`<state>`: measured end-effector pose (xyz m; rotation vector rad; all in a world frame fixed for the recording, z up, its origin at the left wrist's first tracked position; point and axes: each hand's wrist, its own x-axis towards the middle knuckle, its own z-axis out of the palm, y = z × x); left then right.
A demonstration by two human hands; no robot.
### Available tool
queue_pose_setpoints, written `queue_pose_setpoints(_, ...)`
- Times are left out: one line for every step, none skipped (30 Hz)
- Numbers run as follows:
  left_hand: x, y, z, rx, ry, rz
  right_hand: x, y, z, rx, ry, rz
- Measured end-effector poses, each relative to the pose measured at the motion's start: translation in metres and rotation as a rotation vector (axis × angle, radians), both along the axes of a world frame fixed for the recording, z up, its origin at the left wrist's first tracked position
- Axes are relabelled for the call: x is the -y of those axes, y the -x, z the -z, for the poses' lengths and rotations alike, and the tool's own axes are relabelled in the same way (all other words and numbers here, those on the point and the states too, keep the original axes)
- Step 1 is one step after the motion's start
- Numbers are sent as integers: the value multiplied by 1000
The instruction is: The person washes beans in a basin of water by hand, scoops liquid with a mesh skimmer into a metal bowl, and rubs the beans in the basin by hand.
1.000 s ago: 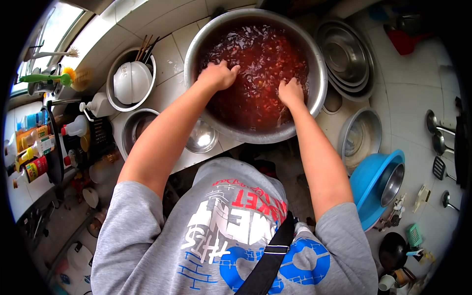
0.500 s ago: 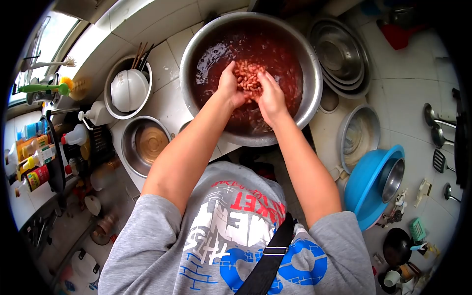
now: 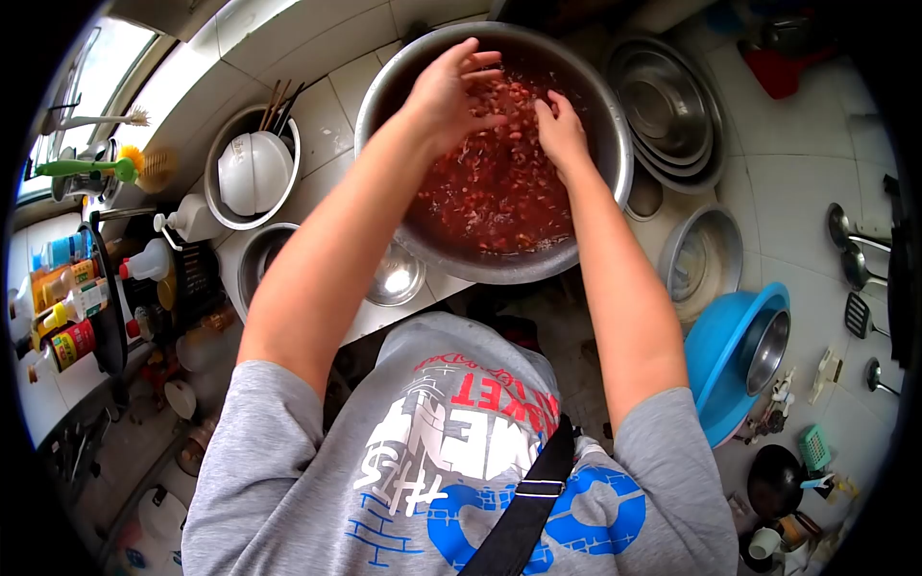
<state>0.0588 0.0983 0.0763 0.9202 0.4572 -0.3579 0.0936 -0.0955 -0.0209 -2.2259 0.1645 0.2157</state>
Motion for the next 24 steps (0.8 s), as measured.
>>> queue_pose_setpoints(-14,-4,10,12,-78,25,11,-1,1,1,119,-36)
queue_pose_setpoints(-24,-7,22,13,-184,20,22,-4,4,47,194,-77)
queue_pose_setpoints(-31,-7,31,18,-383,91,32,-6,12,93,268,-118)
queue_pose_setpoints(-38,-7,39,23,-582,164,39,-7,20,161,310,-131)
queue_pose_setpoints(-43,-6,48,28,-780,240,46,-8,28,180,336,-148)
queue_pose_setpoints(-50,-10,68,49,-997,358,46,-5,31,207,387,-162)
queue_pose_setpoints(-52,-11,83,73,-1212,477,47,-2,36,236,438,-177)
queue_pose_setpoints(-47,-5,101,17,-1347,469,45,-1,41,176,441,-139)
queue_pose_setpoints(-41,-1,108,-42,-1372,438,41,-1,49,117,443,-100)
queue_pose_setpoints(-36,0,114,-100,-1283,378,35,-1,53,59,444,-61)
queue_pose_setpoints(-31,1,119,-156,-1192,318,30,0,57,12,381,11)
queue_pose_setpoints(-27,-2,131,-208,-1118,284,24,3,57,-37,319,84)
queue_pose_setpoints(-26,-8,141,-222,-1025,256,14,8,53,-87,258,156)
queue_pose_setpoints(-26,-14,150,-236,-931,228,-1,15,51,-109,64,369)
queue_pose_setpoints(-23,-16,155,-249,-837,200,1,8,81,-184,-218,406)
queue_pose_setpoints(-18,-18,141,-343,-538,151,-10,13,58,-385,-524,478)
queue_pose_setpoints(-15,-19,138,-357,-380,141,-22,17,35,-583,-833,544)
queue_pose_setpoints(-14,-23,139,-369,-224,130,-24,16,38,-614,-1050,459)
queue_pose_setpoints(-10,-22,123,-380,-67,117,-27,16,37,-641,-1265,366)
queue_pose_setpoints(-6,-18,108,-363,63,80,-31,16,36,-577,-1341,349)
queue_pose_setpoints(-1,-17,101,-345,82,66,-39,18,25,-512,-1414,335)
queue_pose_setpoints(4,-18,98,-326,103,51,-47,22,10,-459,-1464,296)
queue_pose_setpoints(8,-20,95,-305,122,35,-59,29,-9,-358,-1415,293)
queue_pose_setpoints(15,-23,92,-262,226,-10,-72,36,-17,-172,-1305,246)
